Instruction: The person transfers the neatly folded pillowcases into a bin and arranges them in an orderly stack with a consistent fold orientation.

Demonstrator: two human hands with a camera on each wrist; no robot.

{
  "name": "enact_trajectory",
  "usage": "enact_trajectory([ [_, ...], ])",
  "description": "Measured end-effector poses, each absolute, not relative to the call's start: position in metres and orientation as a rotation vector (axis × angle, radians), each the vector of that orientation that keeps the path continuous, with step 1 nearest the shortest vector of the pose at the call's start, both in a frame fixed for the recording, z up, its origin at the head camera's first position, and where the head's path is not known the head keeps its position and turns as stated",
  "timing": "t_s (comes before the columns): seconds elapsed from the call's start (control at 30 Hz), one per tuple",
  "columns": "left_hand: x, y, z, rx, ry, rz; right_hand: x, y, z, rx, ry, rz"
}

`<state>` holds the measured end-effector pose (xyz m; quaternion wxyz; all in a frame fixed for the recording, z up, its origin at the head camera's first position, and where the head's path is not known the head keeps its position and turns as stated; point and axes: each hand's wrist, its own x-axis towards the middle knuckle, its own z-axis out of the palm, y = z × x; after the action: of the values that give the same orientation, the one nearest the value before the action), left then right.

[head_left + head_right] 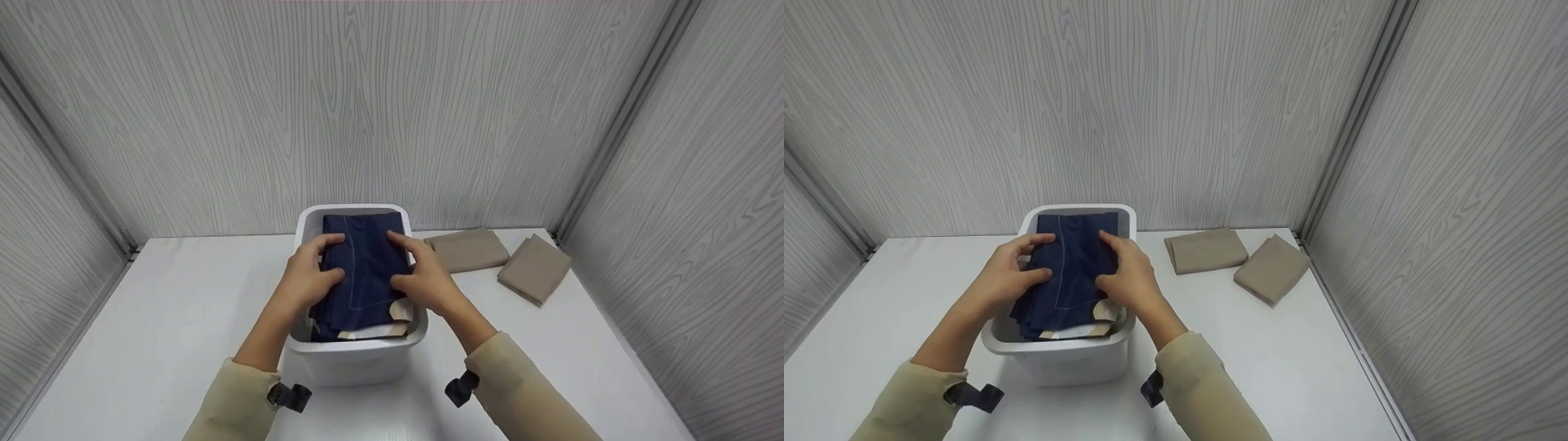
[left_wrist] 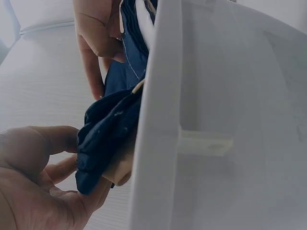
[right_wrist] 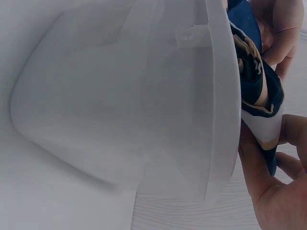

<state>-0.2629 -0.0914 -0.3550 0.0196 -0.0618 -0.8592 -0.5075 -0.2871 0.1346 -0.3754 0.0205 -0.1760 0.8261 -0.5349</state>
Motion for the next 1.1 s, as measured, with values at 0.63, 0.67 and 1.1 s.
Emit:
enact_trajectory([
  [0.63,-0.268,-0.094,-0.363,-0.215,-2.679,-1.371,-0.292,0.125,-0.378,-0.647,2.885,-1.349],
  [0.67,-0.268,-0.095,-0.363,-0.210,-2.678,-1.366,-0.293,0.125,-0.378,-0.653,2.890,-1.339],
  [1.1,-0.273,-0.096,-0.367,-0.193,-2.693,-1.329,-0.297,0.125,-0.380,-0.601,2.890,-1.297],
])
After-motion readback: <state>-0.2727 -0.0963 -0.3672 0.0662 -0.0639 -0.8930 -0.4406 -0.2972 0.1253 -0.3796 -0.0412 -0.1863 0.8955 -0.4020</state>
